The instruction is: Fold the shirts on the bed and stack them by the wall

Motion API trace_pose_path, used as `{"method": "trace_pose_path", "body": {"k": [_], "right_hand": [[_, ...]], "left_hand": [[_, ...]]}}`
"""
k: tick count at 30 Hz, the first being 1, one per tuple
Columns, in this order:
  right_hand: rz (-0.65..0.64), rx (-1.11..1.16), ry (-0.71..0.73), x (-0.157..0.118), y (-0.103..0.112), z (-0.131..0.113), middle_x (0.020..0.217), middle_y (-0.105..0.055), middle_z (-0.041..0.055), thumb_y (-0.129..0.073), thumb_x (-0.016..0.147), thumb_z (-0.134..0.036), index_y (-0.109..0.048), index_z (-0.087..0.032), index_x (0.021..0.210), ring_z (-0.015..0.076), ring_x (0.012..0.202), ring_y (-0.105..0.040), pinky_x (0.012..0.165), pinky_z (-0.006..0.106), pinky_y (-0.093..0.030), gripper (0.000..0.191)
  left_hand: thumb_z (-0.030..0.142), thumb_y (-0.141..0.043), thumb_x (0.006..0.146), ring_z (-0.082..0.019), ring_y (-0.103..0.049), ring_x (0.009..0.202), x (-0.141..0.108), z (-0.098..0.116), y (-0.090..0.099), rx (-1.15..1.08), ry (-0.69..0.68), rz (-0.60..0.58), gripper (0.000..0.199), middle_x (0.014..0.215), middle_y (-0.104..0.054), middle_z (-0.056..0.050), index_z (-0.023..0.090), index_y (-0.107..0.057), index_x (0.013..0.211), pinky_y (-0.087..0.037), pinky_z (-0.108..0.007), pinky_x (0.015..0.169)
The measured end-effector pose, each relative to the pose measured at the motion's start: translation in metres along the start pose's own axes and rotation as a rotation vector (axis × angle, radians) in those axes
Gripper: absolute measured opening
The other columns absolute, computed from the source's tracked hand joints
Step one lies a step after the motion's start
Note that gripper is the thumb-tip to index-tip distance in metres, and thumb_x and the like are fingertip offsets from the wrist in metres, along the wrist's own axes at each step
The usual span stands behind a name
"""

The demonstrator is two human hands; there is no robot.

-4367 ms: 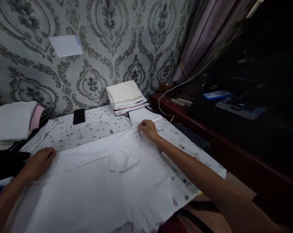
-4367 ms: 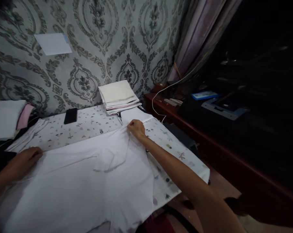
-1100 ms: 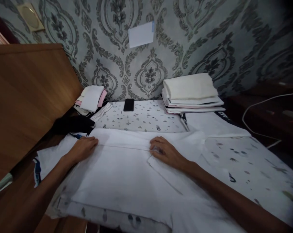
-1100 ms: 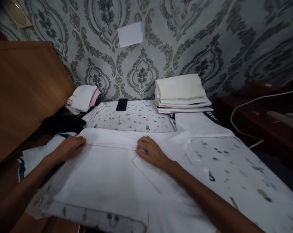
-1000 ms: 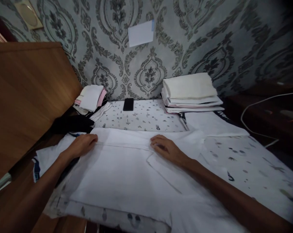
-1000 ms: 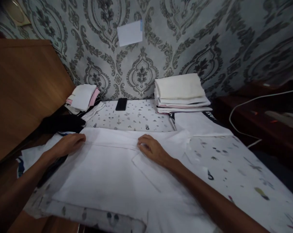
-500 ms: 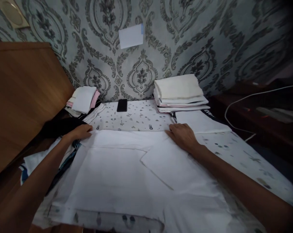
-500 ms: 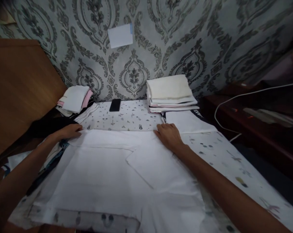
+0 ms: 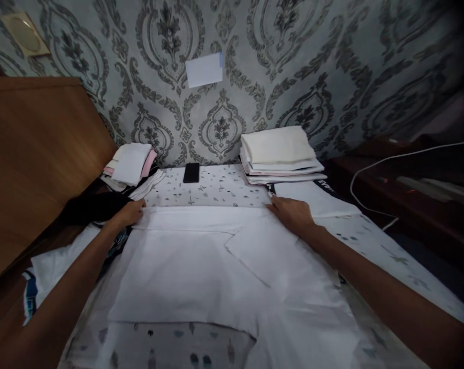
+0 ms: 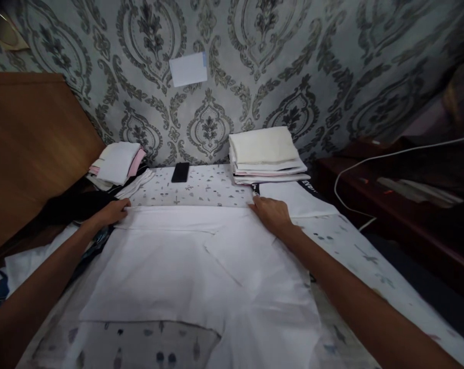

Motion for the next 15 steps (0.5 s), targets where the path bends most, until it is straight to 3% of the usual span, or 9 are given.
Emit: {"method": "trace_pose_path", "body": {"k": [2, 4, 8, 12, 15], "right_hand": [[0.053, -0.001, 0.041, 0.001, -0.003, 0.001, 0.098, -0.073, 0.0131, -0.045, 0.099, -0.033, -0.064, -0.017, 0.098, 0.0263, 0.088, -0.066, 0.066, 0.032, -0.038, 0.025], [0.164, 0.021, 0.134, -0.002, 0.0, -0.005, 0.102, -0.071, 0.0156, -0.047, 0.096, -0.03, -0.066, -0.016, 0.099, 0.0289, 0.096, -0.064, 0.077, 0.037, -0.043, 0.023], [0.321, 0.244, 0.375, -0.022, 0.006, -0.042, 0.108, -0.07, 0.0163, -0.044, 0.098, -0.031, -0.068, -0.015, 0.102, 0.0295, 0.101, -0.062, 0.087, 0.043, -0.047, 0.029], [0.319, 0.448, 0.614, -0.051, 0.0, -0.083, 0.123, -0.066, 0.0151, -0.043, 0.1, -0.036, -0.068, -0.019, 0.111, 0.0284, 0.114, -0.06, 0.094, 0.045, -0.049, 0.032], [0.253, 0.494, 0.626, -0.059, -0.005, -0.095, 0.127, -0.065, 0.015, -0.042, 0.1, -0.039, -0.066, -0.02, 0.116, 0.0285, 0.117, -0.059, 0.096, 0.047, -0.049, 0.035]], "left_hand": [[0.007, -0.046, 0.078, -0.025, -0.062, 0.099, -0.007, 0.009, -0.001, 0.043, 0.007, 0.057, 0.041, 0.107, -0.064, -0.012, 0.016, -0.057, 0.116, -0.047, -0.033, 0.081], [0.008, -0.043, 0.082, -0.028, -0.057, 0.113, -0.019, 0.026, 0.0, 0.09, -0.07, 0.129, 0.047, 0.123, -0.058, -0.015, 0.017, -0.052, 0.128, -0.046, -0.037, 0.089], [0.011, -0.042, 0.087, -0.026, -0.056, 0.109, -0.052, 0.07, -0.004, 0.094, -0.37, 0.1, 0.034, 0.116, -0.06, -0.011, 0.02, -0.06, 0.115, -0.047, -0.04, 0.094], [0.012, -0.042, 0.089, -0.026, -0.056, 0.103, -0.085, 0.084, -0.012, 0.057, -0.396, 0.071, 0.03, 0.112, -0.061, -0.011, 0.019, -0.061, 0.112, -0.049, -0.043, 0.09], [0.015, -0.039, 0.094, -0.024, -0.057, 0.107, -0.108, 0.084, -0.021, -0.073, -0.402, 0.125, 0.033, 0.116, -0.062, -0.012, 0.018, -0.058, 0.12, -0.05, -0.041, 0.095]]}}
Point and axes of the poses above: each hand's wrist, its own x-axis towards the middle knuckle, its own y-axis out of the back of the hand, z = x × y, the point moved 4 cm from there along x, towards the middle knuckle
